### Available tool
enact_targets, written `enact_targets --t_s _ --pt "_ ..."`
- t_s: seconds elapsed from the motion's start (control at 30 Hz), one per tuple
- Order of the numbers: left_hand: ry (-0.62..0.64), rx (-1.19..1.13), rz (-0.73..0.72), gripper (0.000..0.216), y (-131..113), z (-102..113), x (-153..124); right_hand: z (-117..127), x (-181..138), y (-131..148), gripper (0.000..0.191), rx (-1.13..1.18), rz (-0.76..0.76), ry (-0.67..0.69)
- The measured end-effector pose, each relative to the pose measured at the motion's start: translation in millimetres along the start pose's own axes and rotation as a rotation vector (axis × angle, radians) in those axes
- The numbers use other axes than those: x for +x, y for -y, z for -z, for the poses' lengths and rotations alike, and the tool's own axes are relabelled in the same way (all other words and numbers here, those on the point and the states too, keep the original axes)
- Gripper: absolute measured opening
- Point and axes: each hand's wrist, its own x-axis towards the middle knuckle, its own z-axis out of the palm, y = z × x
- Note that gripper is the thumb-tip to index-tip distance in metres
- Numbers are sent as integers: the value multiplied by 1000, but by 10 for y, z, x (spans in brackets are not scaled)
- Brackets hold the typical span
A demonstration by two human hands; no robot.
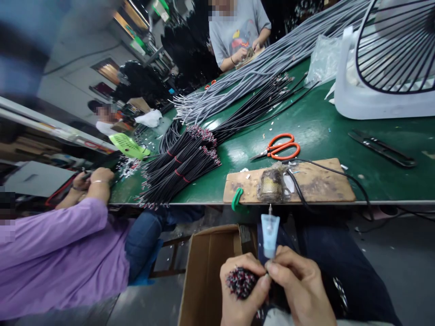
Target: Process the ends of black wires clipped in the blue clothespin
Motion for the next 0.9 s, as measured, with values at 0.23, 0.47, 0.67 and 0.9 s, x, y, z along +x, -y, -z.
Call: enact_targets --t_s 0.23,0.47,0.67,0.9 --pt "-62 -117 103 21 45 15 -101 201 -32 -63 19 -289 108 171" --pt "-18 -491 346 22 66 -17 -167 265 -8 12 23 -533 221 285" --pt "-2 -399 220 12 169 -6 -94 277 25 0 17 -612 264 260" --pt "10 -610 204 10 331 -4 78 269 120 -180 19 -820 266 348"
